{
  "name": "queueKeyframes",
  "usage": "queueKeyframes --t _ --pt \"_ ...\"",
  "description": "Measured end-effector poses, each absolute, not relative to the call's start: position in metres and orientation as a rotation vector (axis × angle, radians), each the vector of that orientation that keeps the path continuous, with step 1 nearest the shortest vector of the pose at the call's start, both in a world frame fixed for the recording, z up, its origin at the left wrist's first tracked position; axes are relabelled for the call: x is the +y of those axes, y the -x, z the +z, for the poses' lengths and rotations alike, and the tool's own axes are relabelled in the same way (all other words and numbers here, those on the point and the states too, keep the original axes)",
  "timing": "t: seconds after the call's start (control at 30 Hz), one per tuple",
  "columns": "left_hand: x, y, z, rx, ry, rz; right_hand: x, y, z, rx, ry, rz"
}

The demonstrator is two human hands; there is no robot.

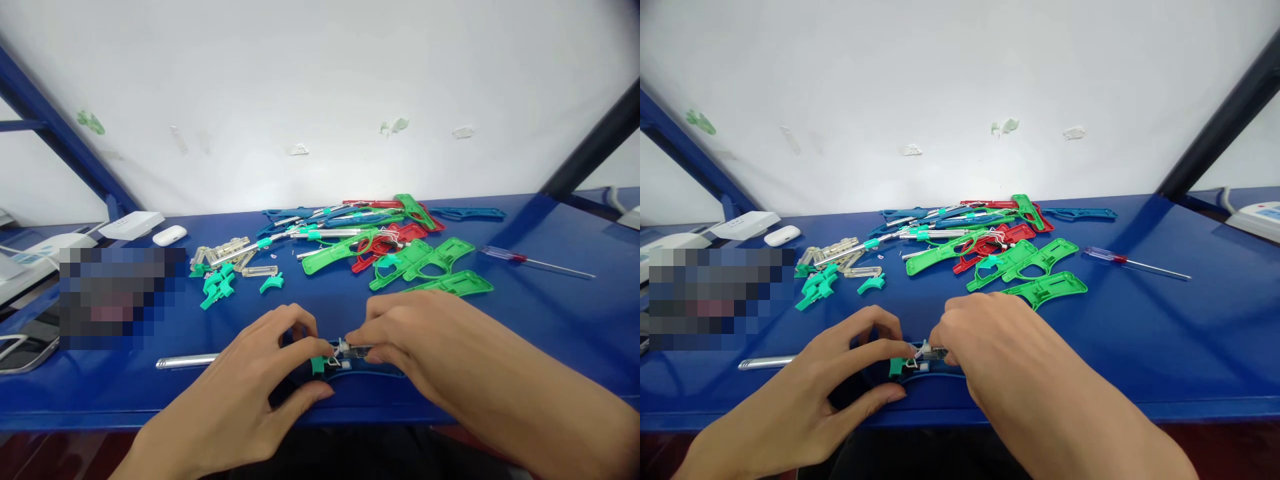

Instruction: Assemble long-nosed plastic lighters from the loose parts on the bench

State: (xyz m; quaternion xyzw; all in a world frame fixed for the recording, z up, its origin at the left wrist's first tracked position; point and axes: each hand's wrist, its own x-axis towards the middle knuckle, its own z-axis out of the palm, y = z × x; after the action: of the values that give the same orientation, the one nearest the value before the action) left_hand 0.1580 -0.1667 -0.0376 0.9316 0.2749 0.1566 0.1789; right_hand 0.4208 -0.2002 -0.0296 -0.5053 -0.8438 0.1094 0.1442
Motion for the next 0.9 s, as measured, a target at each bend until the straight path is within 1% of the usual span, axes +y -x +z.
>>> queueKeyframes --t 0.2,0.37,0.6,0.9 --pt "-0.168 -0.156 -0.042 0.742 -2.665 0.502 -0.196 -0.422 -0.043 -2.395 1.451 0.464" --pt "-0.168 -0.155 -0.045 0.73 -2.694 0.519 -0.194 -0.426 -0.051 -2.392 1.464 0.49" --pt "-0.169 -0.154 -0.045 0.734 -2.703 0.515 -0.192 -0.425 -0.045 -2.384 1.424 0.584" --pt "-0.166 -0.156 -0.046 0.696 -2.739 0.557 -0.191 -0.429 -0.056 -2.397 1.346 0.602"
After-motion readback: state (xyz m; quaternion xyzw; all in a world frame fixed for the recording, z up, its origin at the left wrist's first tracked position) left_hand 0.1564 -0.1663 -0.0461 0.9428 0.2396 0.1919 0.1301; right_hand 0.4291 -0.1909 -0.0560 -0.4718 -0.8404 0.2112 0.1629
